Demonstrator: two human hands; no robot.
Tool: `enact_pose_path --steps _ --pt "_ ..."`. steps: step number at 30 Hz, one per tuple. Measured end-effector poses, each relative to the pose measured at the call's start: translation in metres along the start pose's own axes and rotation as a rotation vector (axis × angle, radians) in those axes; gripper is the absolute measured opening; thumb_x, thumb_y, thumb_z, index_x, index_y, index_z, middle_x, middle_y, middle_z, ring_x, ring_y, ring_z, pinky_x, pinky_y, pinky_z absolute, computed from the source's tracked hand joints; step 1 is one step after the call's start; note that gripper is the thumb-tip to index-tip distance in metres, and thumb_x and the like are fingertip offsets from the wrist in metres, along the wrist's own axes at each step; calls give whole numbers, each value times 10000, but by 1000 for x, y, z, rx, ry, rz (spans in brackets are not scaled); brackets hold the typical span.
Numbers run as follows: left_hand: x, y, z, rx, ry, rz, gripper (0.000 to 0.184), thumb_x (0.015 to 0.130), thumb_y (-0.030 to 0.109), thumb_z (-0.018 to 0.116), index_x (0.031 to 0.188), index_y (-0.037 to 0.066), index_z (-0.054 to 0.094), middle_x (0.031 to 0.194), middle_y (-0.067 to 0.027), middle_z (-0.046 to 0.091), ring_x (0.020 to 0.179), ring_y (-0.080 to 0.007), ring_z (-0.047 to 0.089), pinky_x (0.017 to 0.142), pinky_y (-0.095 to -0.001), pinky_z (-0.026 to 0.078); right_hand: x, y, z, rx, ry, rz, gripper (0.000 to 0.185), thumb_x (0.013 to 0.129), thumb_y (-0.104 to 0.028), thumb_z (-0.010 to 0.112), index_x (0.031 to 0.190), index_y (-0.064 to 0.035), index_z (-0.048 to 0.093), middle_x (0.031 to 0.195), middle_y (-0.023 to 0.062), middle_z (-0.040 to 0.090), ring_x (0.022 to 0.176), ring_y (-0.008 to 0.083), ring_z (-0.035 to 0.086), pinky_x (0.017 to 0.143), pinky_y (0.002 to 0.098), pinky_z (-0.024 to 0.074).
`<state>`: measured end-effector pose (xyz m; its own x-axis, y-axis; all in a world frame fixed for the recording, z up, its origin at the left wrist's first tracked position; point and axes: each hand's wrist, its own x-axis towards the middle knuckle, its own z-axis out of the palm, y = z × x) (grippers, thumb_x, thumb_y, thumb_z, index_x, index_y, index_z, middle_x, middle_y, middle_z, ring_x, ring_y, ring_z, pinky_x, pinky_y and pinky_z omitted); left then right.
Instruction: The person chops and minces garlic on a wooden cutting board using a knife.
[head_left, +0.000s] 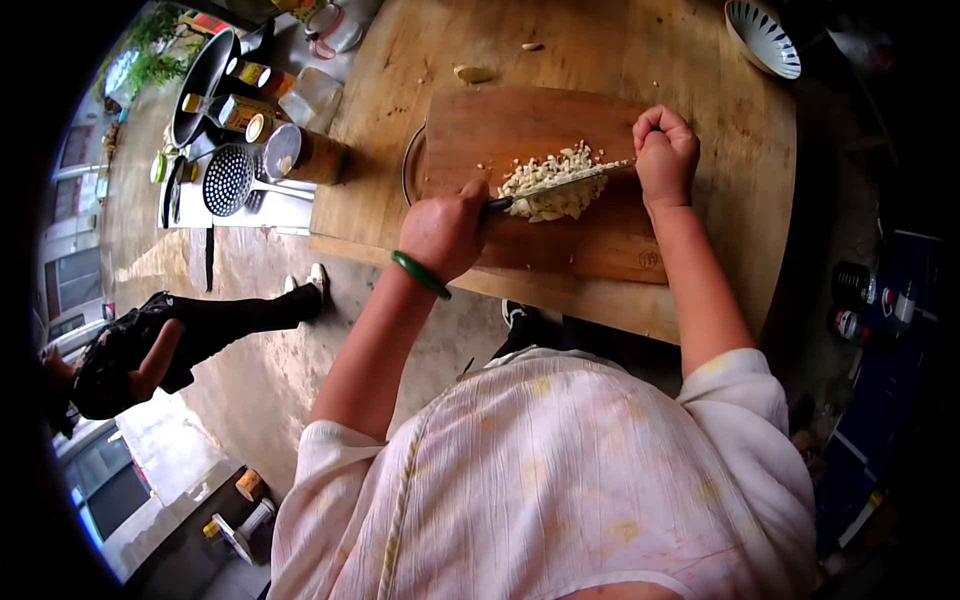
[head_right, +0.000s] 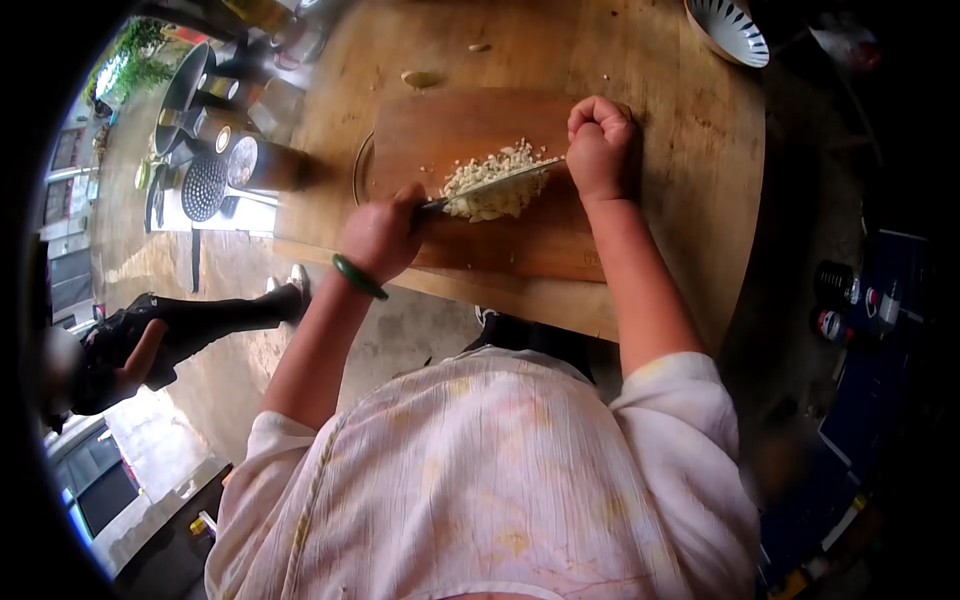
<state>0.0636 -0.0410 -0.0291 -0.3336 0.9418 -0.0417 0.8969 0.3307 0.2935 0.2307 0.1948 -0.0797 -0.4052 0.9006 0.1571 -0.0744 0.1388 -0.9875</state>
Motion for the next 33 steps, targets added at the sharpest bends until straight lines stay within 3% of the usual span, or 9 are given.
enact_pose_path --steps 8,10,12,14,18,22,25,30,33 --pt "26 -16 -47 28 52 65 265 896 357 652 847 104 588 671 -136 622 638 -376 616 550 -467 467 37 15 38 143 4 225 253 700 85 381 624 -80 556 602 -23 525 567 91 450 536 235 357" --pt "26 -34 -23 10 29 -48 263 894 358 648 841 104 603 674 -146 618 669 -379 620 581 -478 471 37 14 50 -61 44 -18 249 720 68 407 608 -83 570 597 -18 554 590 103 520 559 238 418" --pt "27 -38 -20 -91 -4 -52 259 897 354 641 839 103 616 688 -155 622 690 -383 623 603 -488 473 30 2 50 -137 22 -51 247 717 82 401 622 -76 565 601 -6 544 585 104 508 544 242 405" --pt "34 -29 -40 -27 -64 59 296 899 360 620 833 72 597 705 -163 629 698 -394 621 596 -489 484 30 27 34 233 -57 111 256 700 102 374 643 -68 556 610 4 530 569 106 478 528 243 374" --pt "34 -4 -54 69 5 58 257 914 357 608 861 105 615 707 -164 630 680 -377 628 600 -471 486 32 13 22 238 -42 226 253 701 107 364 654 -66 543 615 -7 505 557 85 435 515 227 334" --pt "24 -22 -15 -76 -46 -84 252 911 350 609 844 107 608 709 -156 638 688 -374 633 614 -477 487 25 -11 32 -143 9 -60 228 707 92 393 635 -64 543 602 -21 494 570 74 447 527 224 358" --pt "36 -16 -38 -3 -57 71 270 917 347 603 828 93 591 689 -155 625 686 -374 628 604 -482 476 23 11 18 127 -52 181 230 699 83 379 632 -63 544 602 -20 495 567 83 438 519 234 330" --pt "22 -11 -14 -16 -49 -45 246 919 337 599 836 106 612 716 -145 656 681 -351 650 606 -453 493 23 1 21 55 2 216 234 689 78 387 627 -79 548 603 -14 500 565 90 430 513 238 321" --pt "21 -21 -12 -96 -108 -42 240 890 334 625 865 95 612 730 -159 659 698 -367 651 616 -472 499 13 -10 29 -149 48 -113 235 673 91 387 622 -81 539 599 -9 498 550 97 422 505 243 320"
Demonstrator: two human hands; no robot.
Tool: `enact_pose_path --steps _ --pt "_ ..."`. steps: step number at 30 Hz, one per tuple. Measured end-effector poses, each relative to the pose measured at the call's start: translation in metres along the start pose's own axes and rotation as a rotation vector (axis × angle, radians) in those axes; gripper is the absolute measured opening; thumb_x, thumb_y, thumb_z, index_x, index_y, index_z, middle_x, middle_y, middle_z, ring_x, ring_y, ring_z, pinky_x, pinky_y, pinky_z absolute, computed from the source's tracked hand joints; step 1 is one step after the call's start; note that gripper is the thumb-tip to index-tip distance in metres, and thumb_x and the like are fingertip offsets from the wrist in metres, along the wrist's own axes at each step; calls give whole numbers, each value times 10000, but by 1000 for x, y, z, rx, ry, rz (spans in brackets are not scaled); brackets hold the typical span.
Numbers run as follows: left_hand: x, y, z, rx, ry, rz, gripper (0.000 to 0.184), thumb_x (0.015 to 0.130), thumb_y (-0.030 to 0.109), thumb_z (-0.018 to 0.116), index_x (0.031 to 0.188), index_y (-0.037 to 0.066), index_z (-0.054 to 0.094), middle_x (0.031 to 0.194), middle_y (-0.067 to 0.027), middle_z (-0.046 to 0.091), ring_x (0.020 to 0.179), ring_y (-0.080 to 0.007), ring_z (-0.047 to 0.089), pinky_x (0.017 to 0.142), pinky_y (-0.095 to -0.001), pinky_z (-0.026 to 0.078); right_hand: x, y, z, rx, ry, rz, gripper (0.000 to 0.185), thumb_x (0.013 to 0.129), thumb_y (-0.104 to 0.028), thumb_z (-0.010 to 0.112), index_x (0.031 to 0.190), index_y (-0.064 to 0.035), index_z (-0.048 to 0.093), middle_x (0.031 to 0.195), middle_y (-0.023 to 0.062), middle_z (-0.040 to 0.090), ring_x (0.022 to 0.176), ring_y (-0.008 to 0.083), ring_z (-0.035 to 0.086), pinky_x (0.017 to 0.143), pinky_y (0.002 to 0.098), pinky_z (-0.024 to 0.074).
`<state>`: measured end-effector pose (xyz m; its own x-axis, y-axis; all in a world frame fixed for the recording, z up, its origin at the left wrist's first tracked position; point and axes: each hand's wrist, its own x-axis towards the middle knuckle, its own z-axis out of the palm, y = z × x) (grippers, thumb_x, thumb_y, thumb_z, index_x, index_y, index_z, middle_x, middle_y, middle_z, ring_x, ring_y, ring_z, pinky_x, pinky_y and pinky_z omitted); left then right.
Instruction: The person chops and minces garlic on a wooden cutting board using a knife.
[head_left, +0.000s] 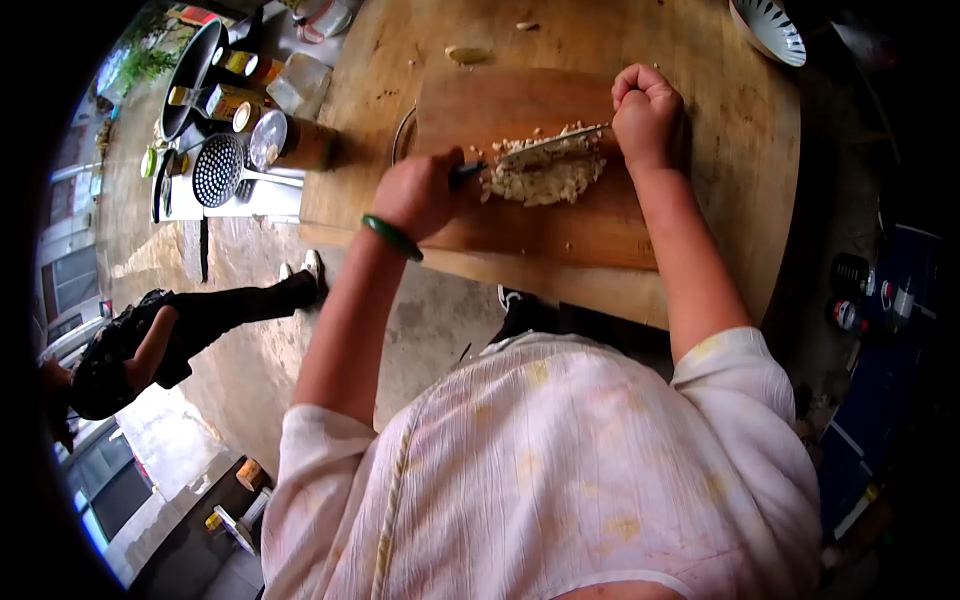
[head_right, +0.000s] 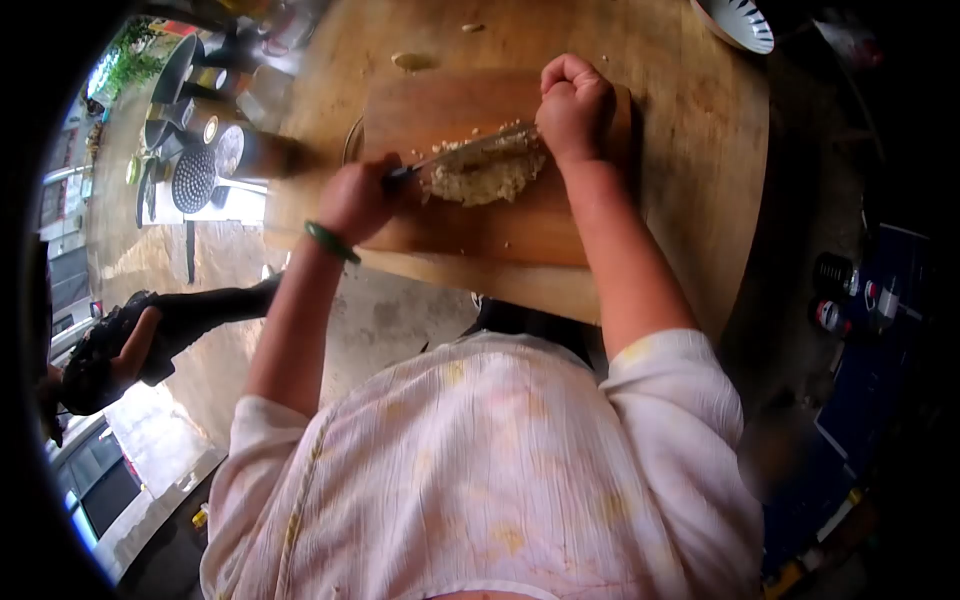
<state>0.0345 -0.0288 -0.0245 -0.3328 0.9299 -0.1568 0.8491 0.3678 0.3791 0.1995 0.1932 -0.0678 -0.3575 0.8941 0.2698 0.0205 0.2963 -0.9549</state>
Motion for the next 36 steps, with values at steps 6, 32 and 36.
enact_pose_path --steps 6,32,36 --pt "-7 37 -25 124 102 119 262 890 342 624 890 82 589 712 -177 649 678 -389 637 598 -499 492 -4 26 -21 312 -83 281 237 683 101 356 652 -72 516 606 -1 480 550 87 399 512 241 317" --pt "-28 34 31 118 101 58 207 931 305 579 938 100 557 670 -178 631 619 -404 623 536 -505 481 -23 9 -46 193 -80 78 227 674 110 357 665 -67 499 609 -11 468 546 74 389 501 227 294" --pt "-19 63 -9 170 -18 119 234 929 309 577 929 76 559 671 -184 630 630 -391 630 547 -502 488 -31 25 -60 406 -40 255 228 680 104 355 668 -68 503 606 5 469 544 76 394 497 223 290"
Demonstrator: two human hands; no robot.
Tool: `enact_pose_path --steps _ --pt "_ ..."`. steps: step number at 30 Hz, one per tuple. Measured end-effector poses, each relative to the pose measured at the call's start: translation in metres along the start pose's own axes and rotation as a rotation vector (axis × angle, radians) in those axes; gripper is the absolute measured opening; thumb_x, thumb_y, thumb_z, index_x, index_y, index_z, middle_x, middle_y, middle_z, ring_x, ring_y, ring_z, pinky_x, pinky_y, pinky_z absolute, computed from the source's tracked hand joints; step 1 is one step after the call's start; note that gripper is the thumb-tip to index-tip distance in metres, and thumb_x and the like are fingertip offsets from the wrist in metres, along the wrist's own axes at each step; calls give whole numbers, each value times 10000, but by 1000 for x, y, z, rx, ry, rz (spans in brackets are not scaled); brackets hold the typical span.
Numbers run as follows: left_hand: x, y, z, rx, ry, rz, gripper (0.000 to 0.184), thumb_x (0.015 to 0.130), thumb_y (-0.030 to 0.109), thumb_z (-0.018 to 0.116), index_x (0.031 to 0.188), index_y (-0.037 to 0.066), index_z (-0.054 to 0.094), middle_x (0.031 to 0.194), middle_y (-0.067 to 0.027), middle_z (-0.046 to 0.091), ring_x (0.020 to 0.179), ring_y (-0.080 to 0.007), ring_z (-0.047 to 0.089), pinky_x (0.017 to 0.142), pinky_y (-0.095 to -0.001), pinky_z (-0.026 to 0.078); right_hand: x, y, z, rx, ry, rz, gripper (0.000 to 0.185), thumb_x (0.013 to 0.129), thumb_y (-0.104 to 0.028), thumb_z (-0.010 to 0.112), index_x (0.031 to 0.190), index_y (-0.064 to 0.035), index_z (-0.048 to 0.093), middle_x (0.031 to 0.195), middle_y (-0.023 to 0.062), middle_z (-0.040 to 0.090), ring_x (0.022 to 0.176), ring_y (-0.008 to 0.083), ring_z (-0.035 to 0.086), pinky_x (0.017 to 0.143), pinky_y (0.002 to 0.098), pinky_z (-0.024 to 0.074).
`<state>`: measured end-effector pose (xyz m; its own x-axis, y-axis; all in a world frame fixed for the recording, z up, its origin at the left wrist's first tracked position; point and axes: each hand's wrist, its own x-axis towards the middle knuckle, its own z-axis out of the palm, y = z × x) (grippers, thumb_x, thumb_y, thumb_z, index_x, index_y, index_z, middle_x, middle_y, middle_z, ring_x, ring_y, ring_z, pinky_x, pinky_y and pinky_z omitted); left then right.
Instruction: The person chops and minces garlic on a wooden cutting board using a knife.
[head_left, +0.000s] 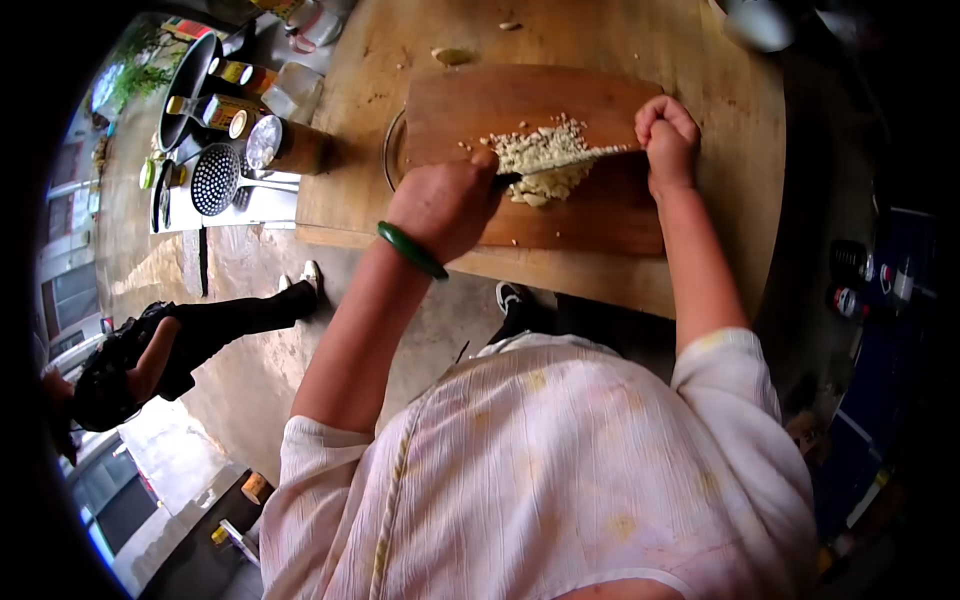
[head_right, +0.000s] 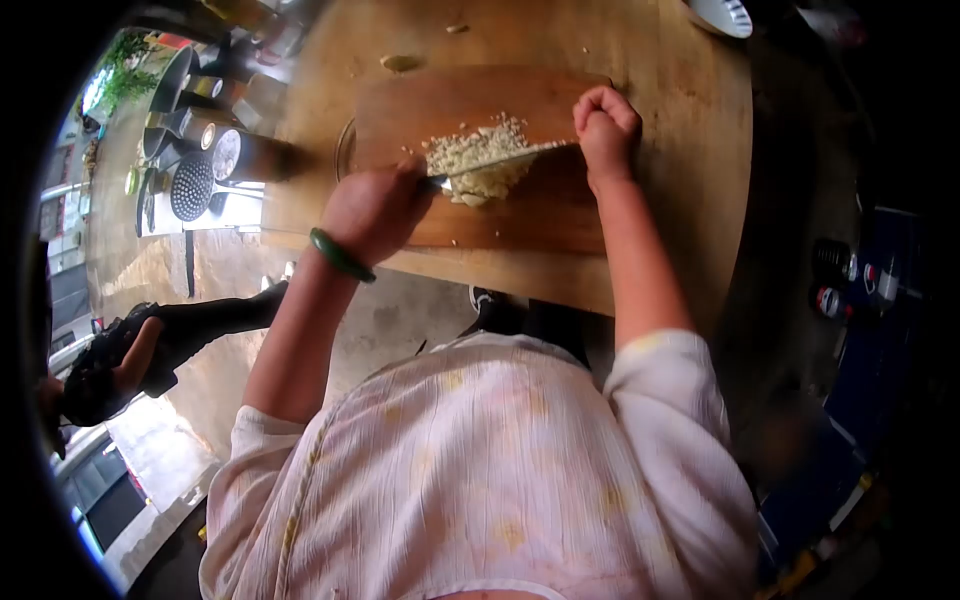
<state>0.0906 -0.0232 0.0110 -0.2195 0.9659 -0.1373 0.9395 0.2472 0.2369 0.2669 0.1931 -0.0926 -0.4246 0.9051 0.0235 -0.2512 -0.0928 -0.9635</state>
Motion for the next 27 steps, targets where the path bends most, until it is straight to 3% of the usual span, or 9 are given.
enact_pose_path --steps 4,6,9,11,13,17,22,27 --pt "-8 11 12 17 97 -22 240 940 312 562 931 72 556 666 -179 626 618 -392 623 531 -505 477 7 -10 -1 62 -13 56 233 684 110 349 668 -57 510 599 5 469 553 76 403 505 222 301" --pt "-11 -4 36 -85 108 -33 233 937 316 582 918 85 563 665 -173 625 600 -394 612 517 -495 468 5 -14 9 -156 -26 -126 242 693 111 344 673 -49 524 611 -1 484 565 75 418 518 220 319" --pt "-8 -18 42 -177 196 14 221 927 309 613 893 96 570 660 -164 622 589 -391 604 508 -487 458 7 -30 19 -127 -17 -146 247 704 110 341 679 -43 533 630 -6 500 579 71 430 531 216 333" --pt "-16 -6 18 -181 216 27 214 917 296 637 869 97 574 647 -159 611 586 -386 604 504 -483 453 2 -37 14 -25 -41 -121 253 697 122 340 677 -54 520 636 8 500 566 76 407 509 224 307" --pt "-28 11 0 -96 106 -26 215 919 296 633 867 97 571 637 -155 601 586 -380 605 509 -482 450 -8 -47 9 -62 -42 6 259 691 126 331 671 -65 505 634 12 495 558 79 396 496 224 289" --pt "-42 15 25 -237 7 -68 200 912 283 644 907 93 580 693 -168 618 640 -386 611 552 -485 464 -20 -16 -1 -84 -23 105 265 694 120 326 667 -77 500 625 9 484 549 77 382 488 226 277" --pt "-30 -17 40 -240 130 -20 251 928 335 602 960 94 537 641 -173 621 589 -405 614 517 -504 475 6 -12 26 -98 -45 104 250 690 110 333 664 -64 510 612 -7 470 553 65 379 497 227 264" --pt "-10 -29 -13 -98 77 -26 198 930 275 611 920 80 581 683 -175 623 624 -383 617 535 -481 465 36 -10 47 -72 -47 165 249 676 112 332 667 -54 519 618 9 503 552 82 397 507 229 275"
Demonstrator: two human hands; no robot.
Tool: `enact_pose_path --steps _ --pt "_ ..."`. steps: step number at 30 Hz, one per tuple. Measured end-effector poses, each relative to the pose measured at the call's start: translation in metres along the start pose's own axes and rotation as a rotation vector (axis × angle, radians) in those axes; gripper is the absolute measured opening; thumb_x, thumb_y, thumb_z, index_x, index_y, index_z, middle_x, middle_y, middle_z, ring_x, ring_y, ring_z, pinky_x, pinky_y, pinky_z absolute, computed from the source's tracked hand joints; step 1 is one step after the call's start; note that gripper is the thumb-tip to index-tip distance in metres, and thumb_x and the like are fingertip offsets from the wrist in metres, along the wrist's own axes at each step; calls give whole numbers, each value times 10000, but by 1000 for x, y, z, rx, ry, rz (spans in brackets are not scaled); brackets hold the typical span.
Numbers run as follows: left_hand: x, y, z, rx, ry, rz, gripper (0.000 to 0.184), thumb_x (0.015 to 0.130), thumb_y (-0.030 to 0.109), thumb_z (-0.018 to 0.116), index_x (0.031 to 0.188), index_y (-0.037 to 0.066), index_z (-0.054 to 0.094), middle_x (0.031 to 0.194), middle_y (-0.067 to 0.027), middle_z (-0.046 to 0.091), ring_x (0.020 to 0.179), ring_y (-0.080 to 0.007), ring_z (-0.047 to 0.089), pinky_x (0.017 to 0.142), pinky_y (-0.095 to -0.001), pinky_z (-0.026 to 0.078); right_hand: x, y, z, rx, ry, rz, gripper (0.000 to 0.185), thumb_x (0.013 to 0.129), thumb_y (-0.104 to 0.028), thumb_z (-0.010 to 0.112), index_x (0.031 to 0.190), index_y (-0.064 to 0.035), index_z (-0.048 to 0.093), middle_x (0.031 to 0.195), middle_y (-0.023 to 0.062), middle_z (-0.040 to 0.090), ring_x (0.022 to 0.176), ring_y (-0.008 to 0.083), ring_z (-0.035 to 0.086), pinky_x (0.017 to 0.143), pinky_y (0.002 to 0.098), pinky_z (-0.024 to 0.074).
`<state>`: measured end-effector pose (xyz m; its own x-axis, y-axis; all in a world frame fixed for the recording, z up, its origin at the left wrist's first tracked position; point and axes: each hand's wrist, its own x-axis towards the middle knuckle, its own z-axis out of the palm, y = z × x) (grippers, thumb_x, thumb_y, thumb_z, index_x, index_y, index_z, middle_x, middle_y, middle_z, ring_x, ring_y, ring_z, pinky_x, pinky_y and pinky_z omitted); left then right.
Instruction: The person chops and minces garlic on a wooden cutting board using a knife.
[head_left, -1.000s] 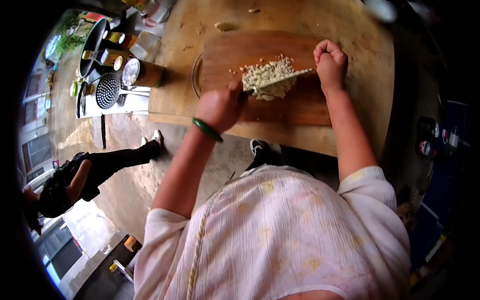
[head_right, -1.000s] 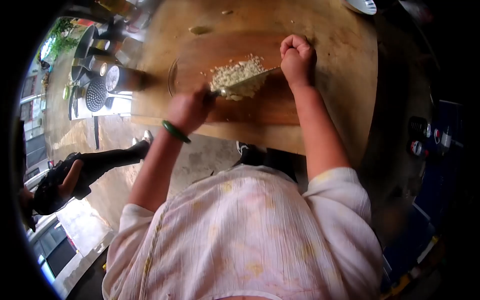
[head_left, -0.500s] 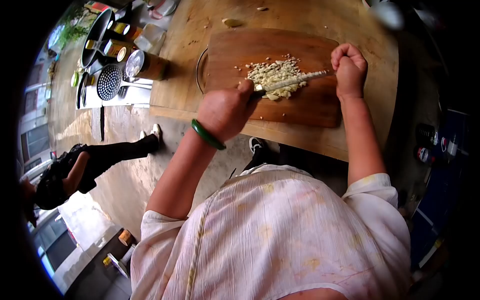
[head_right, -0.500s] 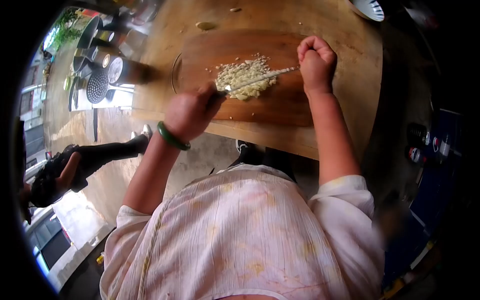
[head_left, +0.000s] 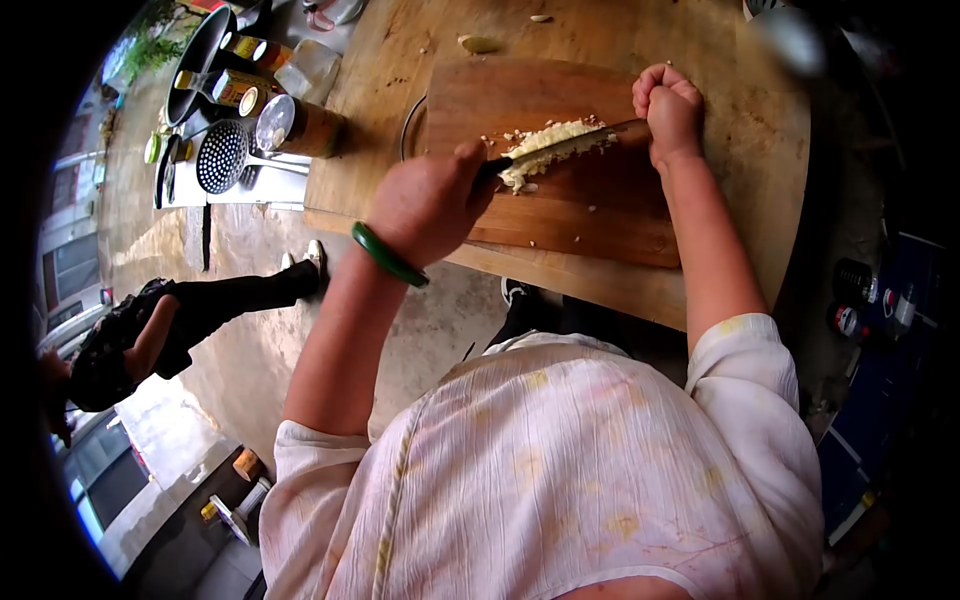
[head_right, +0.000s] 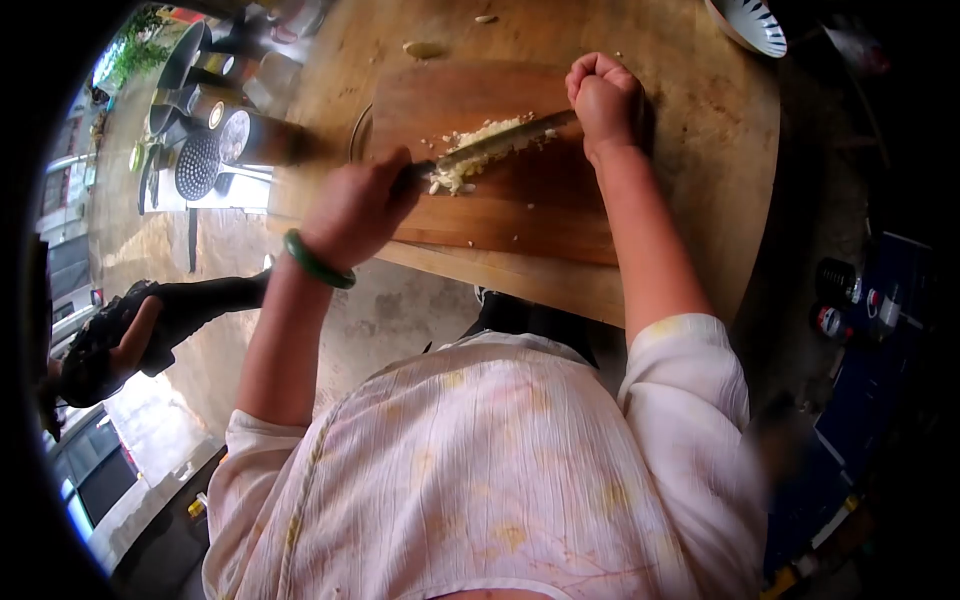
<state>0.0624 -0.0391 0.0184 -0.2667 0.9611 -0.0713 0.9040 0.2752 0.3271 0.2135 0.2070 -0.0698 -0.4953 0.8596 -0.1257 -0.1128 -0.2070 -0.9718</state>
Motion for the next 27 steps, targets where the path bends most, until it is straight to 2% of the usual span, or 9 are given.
enact_pose_path --steps 4,6,7,10,12,16,19,23,27 --pt "11 -12 5 54 10 -47 215 925 298 621 893 88 588 689 -165 636 640 -376 631 546 -483 472 8 12 14 44 79 -27 252 687 101 361 643 -76 534 614 2 502 550 87 407 509 234 304" --pt "9 -29 28 71 49 -64 229 921 313 629 879 91 593 690 -158 642 645 -372 635 550 -482 475 5 20 24 3 76 -187 248 700 92 385 635 -72 559 591 -9 498 536 90 437 506 237 341" --pt "5 -36 35 17 77 -69 249 917 333 634 866 91 597 693 -155 646 657 -370 641 559 -478 480 -5 5 33 -232 116 -346 237 707 84 406 639 -67 576 569 -18 491 541 85 467 512 240 373" --pt "10 -45 29 -87 13 -5 287 912 376 632 847 98 605 712 -160 653 699 -372 647 603 -465 493 2 21 21 -304 104 -456 231 714 88 401 644 -61 563 575 -15 491 556 81 468 522 237 372" --pt "22 -26 3 8 -12 33 255 913 357 626 865 108 604 718 -153 655 699 -366 646 605 -460 494 -1 22 7 -19 30 -120 237 700 104 370 661 -60 536 622 9 514 556 90 444 504 229 323" --pt "8 -4 6 134 -20 -30 240 907 344 632 884 107 596 722 -157 653 682 -374 642 590 -467 492 -4 18 0 53 18 -115 236 690 103 363 658 -63 529 613 3 493 569 79 435 514 228 324" --pt "-2 -31 43 -95 125 -33 272 899 341 639 842 87 559 698 -179 636 629 -395 622 544 -504 471 -19 0 21 -300 65 -413 221 698 88 369 655 -60 528 623 -9 486 567 82 411 521 234 313" --pt "20 -17 5 -36 38 78 254 900 345 633 889 97 580 694 -177 633 658 -398 630 565 -503 478 -9 21 -7 -12 16 -107 236 692 95 357 650 -65 525 629 -5 496 578 75 417 521 231 313" --pt "2 -5 23 67 9 -29 237 910 325 611 889 93 565 690 -173 629 652 -399 622 567 -505 474 -13 16 -9 -33 -2 -101 242 690 96 355 645 -72 523 625 -13 495 576 74 417 518 229 313"
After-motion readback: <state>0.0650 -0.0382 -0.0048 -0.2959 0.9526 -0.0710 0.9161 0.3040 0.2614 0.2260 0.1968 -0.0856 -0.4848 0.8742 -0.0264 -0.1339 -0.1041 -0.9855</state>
